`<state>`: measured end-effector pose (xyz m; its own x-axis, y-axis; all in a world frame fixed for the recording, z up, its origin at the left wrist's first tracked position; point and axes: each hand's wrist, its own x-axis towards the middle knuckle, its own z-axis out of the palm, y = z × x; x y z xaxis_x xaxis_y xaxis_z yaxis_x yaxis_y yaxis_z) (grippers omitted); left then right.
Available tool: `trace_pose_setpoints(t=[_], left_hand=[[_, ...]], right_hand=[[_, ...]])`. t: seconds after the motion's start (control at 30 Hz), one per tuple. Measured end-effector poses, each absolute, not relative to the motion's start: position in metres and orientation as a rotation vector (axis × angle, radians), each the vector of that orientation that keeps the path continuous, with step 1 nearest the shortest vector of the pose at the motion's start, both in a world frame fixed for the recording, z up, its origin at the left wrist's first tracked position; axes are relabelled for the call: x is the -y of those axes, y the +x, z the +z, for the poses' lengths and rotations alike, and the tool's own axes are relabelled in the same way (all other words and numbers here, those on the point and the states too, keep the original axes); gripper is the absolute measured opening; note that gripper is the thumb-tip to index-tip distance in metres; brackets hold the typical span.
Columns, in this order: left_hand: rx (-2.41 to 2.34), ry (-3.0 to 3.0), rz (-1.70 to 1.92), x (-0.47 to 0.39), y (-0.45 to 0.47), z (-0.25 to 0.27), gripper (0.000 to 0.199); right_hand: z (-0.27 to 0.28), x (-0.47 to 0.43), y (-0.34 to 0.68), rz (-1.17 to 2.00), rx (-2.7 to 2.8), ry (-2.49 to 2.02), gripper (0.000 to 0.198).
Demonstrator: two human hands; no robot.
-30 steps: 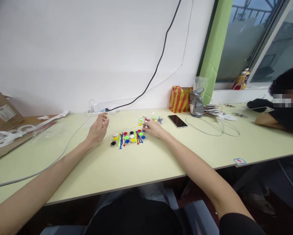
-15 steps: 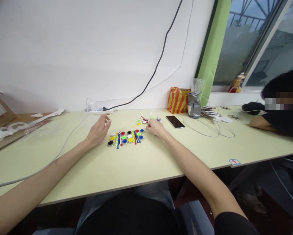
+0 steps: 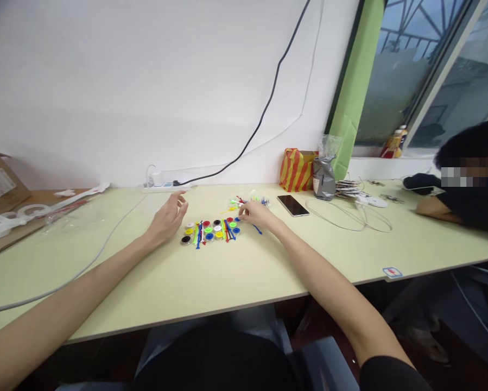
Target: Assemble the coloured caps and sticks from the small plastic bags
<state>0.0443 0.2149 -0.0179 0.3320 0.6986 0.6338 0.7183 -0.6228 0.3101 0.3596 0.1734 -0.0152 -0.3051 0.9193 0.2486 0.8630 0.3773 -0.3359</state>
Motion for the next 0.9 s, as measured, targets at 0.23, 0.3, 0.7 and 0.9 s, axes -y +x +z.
trace_pose_setpoints(t=[0.23,0.3,0.7,0.9], left_hand=[[1.378,-2.546,-1.18,-0.214,0.045,-0.018,0.046],[1.382,-2.553,-1.175,-0.214,0.045,-0.018,0.046],[1.376,-2.548,-1.128,-0.215,0.047,-0.018,0.046],[1.367,-2.549,-1.139,-0.215,0.047,-0.019,0.046]], right_hand=[[-0.015,-0.177,0.361,0.282,2.277,-1.463,0.016],[-0.012,-0.175,0.365,0.318,2.304,-1.452,0.015],[0.0,-0.166,0.372,0.444,2.319,-1.399,0.014],[0.0,-0.166,0.373,0.513,2.382,-1.439,0.015]])
